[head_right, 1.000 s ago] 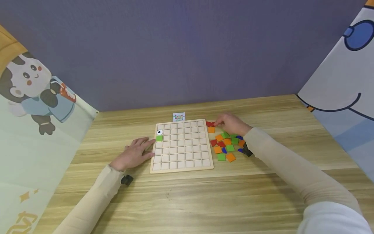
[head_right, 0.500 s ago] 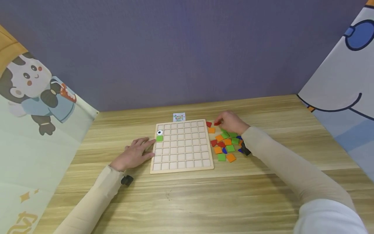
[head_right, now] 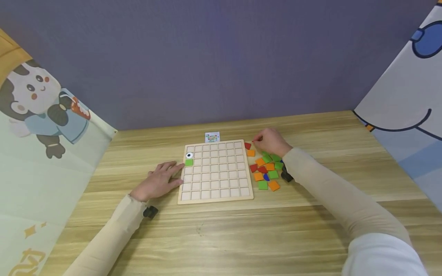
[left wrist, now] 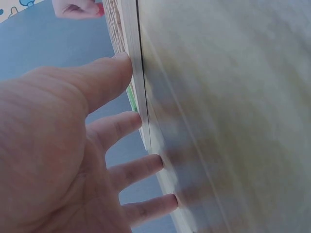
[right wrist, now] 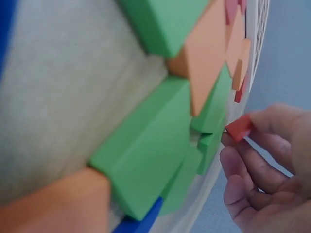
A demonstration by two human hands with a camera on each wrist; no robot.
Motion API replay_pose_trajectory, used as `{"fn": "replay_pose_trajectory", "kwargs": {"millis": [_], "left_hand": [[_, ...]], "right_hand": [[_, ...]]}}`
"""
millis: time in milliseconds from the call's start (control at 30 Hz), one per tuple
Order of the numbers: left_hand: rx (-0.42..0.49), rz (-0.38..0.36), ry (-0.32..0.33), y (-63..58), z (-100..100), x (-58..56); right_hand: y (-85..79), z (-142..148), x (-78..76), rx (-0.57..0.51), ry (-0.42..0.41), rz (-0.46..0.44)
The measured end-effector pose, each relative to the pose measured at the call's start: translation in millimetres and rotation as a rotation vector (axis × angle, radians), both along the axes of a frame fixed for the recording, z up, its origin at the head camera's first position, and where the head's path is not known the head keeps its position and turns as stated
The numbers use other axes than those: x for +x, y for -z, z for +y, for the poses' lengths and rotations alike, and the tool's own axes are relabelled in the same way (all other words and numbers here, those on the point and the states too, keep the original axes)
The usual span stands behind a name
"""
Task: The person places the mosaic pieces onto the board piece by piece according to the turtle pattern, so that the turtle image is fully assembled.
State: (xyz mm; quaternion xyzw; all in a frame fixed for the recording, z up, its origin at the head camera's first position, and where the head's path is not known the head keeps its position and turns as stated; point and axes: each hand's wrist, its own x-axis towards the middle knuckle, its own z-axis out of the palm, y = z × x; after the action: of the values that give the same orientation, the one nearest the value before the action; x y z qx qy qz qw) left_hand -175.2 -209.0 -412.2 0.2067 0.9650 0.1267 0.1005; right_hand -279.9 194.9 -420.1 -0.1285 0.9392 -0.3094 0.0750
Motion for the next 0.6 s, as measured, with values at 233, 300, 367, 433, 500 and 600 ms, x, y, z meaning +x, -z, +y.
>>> {"fn": "replay_pose_trajectory", "kwargs": {"millis": [233, 300, 367, 433, 500, 600], "left_hand": [[0.001, 0.01, 0.003, 0.8, 0.8, -0.5], [0.0, 0.012, 0.001, 1.0, 1.0, -0.9], [0.0, 0.014, 0.002, 1.2, 1.1, -1.0], [0.0, 0.016, 0.004, 1.6, 0.8, -1.2], [0.0, 0.017, 0.007, 2.1, 0.4, -1.4], [-0.003, 0.015, 0.01, 3.1, -0.7, -1.7]], "right_hand": [[-2.2, 0.2, -2.2, -0.023, 0.015, 0.0], [-2.4, 0.5, -2.5, -0.037, 0.022, -0.017], [-2.3, 1.1, -2.8, -0.039, 0.022, -0.017], [-2.5, 2.2, -3.1, -0.035, 0.019, -0.006], [-2.4, 3.7, -3.2, -0.011, 0.008, 0.016], [-1.7, 6.0, -3.2, 0.022, -0.01, 0.03]]}}
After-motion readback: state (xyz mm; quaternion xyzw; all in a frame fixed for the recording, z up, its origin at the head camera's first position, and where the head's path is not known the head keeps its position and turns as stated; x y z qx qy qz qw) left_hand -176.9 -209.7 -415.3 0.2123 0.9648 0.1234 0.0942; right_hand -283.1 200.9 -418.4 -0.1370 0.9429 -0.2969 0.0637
